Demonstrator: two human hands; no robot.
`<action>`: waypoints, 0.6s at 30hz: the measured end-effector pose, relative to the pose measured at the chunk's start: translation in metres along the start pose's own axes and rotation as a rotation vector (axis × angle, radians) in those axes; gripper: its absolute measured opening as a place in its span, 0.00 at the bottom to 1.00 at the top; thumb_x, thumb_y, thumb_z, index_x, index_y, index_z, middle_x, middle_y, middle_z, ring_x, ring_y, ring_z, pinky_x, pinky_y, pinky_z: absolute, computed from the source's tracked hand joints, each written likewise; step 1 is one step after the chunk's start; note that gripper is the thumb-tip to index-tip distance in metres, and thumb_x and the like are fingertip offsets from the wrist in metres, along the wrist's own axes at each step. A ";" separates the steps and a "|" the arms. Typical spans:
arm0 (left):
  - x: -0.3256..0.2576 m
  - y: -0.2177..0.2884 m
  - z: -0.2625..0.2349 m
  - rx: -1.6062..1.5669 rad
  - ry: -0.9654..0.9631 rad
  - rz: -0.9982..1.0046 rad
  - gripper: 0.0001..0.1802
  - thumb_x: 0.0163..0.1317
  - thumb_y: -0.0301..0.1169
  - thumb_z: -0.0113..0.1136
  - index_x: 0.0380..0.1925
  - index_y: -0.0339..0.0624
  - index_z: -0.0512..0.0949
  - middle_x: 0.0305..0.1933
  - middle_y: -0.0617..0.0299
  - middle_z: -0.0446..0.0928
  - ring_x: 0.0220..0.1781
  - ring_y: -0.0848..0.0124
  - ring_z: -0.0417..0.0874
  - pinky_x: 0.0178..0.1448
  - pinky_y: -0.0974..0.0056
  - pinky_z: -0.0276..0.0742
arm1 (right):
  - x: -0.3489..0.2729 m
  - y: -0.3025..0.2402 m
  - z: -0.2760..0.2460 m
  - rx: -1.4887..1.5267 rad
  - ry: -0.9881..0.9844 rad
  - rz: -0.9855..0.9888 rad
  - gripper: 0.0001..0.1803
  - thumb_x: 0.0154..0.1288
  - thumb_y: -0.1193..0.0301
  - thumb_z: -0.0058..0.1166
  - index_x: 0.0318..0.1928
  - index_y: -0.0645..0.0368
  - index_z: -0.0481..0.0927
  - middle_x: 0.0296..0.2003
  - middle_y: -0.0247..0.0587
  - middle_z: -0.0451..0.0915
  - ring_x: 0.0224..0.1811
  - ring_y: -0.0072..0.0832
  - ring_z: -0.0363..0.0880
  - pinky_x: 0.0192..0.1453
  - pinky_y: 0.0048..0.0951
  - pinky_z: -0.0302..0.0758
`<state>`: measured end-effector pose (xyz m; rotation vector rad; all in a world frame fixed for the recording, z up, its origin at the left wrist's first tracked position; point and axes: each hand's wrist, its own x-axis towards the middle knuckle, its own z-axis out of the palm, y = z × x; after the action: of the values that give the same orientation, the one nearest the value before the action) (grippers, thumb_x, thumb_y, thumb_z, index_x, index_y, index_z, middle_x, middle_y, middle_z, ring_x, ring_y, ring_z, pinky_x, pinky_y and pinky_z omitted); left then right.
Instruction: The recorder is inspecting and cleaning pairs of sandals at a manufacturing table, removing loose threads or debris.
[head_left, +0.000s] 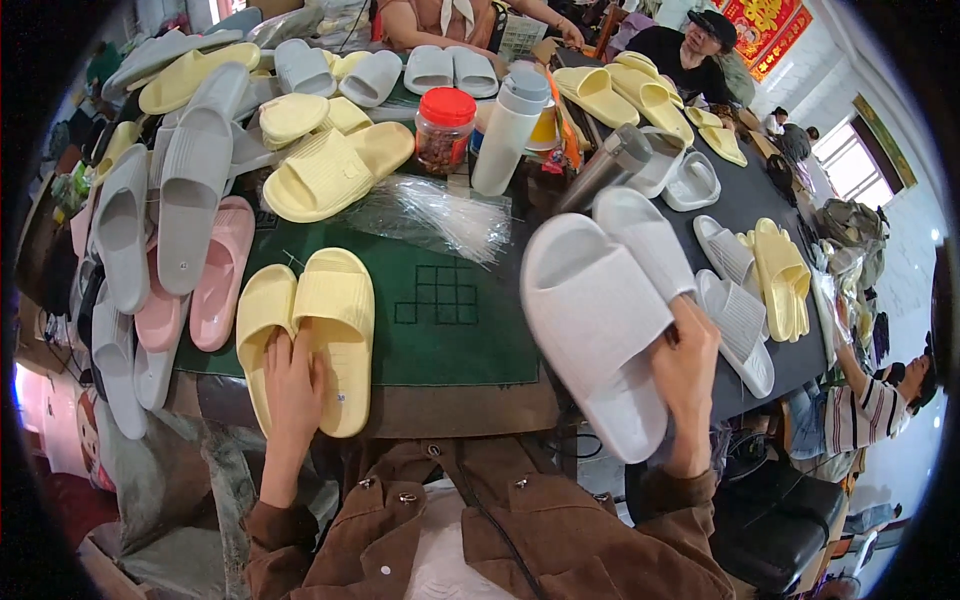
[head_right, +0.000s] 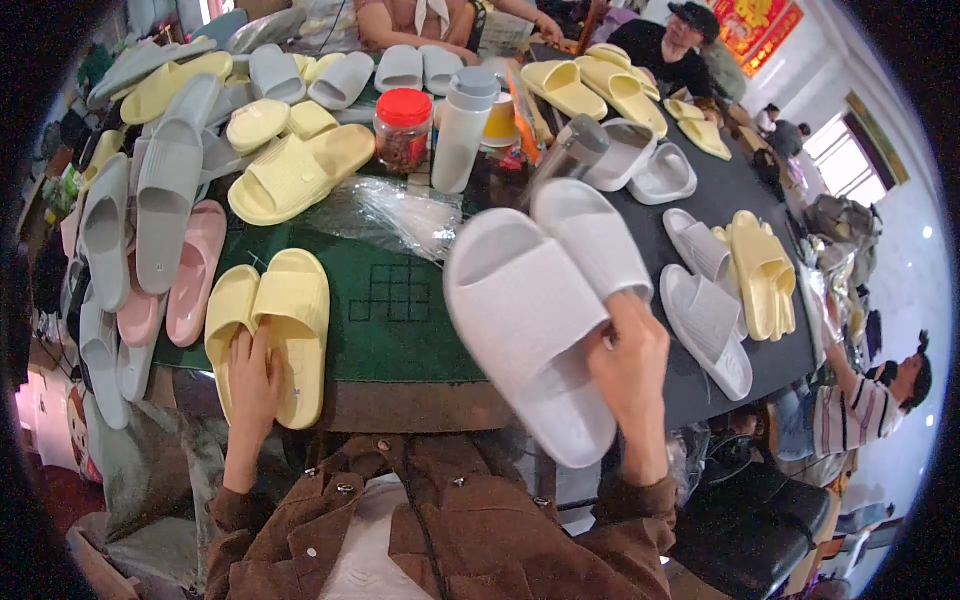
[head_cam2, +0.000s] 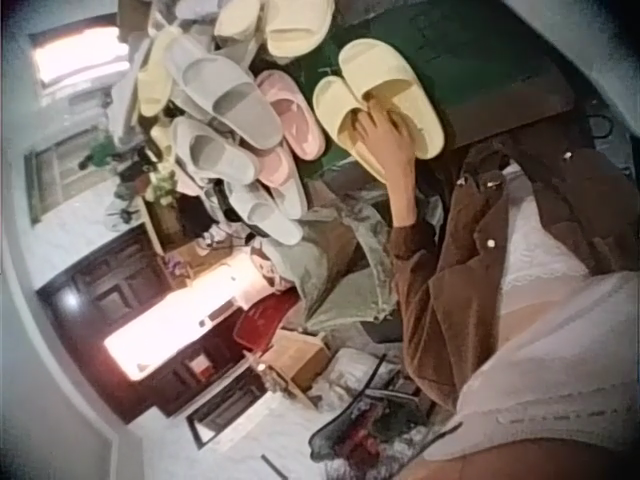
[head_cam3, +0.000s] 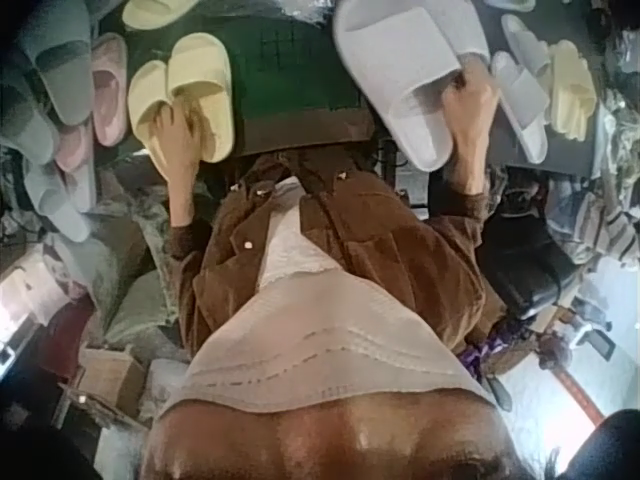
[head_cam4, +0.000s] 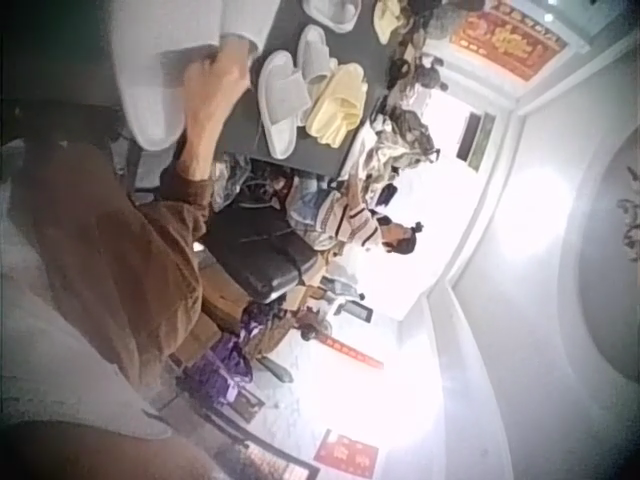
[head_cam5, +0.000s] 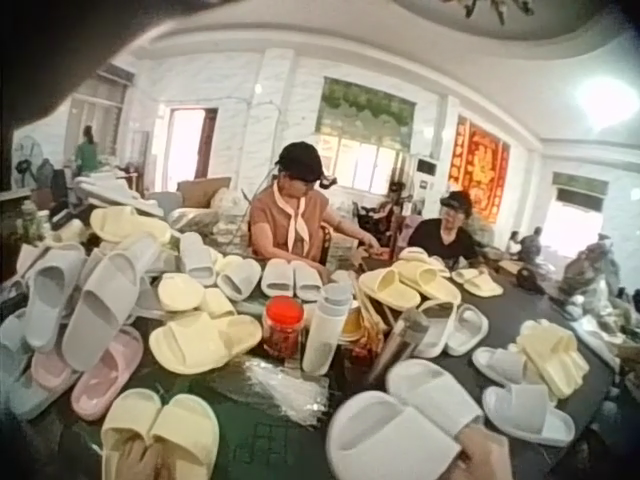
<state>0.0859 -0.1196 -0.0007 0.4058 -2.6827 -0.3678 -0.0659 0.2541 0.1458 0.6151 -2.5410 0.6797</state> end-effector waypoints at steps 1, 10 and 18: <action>0.000 -0.001 0.003 0.001 0.019 0.010 0.22 0.60 0.27 0.55 0.55 0.33 0.69 0.52 0.40 0.68 0.56 0.42 0.67 0.63 0.46 0.62 | 0.003 -0.013 0.005 0.047 -0.018 -0.021 0.08 0.48 0.81 0.55 0.32 0.66 0.74 0.26 0.51 0.75 0.26 0.47 0.76 0.30 0.38 0.71; -0.002 -0.003 0.003 -0.043 0.050 0.018 0.24 0.59 0.25 0.55 0.58 0.33 0.69 0.55 0.40 0.67 0.60 0.42 0.65 0.64 0.47 0.60 | 0.025 -0.105 0.074 0.199 -0.137 -0.123 0.11 0.50 0.70 0.61 0.23 0.63 0.73 0.21 0.50 0.75 0.23 0.47 0.77 0.26 0.39 0.71; -0.003 -0.002 0.000 -0.098 0.010 -0.042 0.23 0.61 0.26 0.53 0.57 0.33 0.69 0.59 0.38 0.65 0.63 0.41 0.62 0.67 0.47 0.58 | -0.003 -0.103 0.151 0.181 -0.280 -0.019 0.14 0.56 0.64 0.57 0.23 0.63 0.75 0.21 0.49 0.78 0.25 0.49 0.78 0.29 0.44 0.72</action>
<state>0.0889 -0.1206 -0.0023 0.4343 -2.6368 -0.5066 -0.0542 0.0918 0.0629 0.8478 -2.7432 0.8784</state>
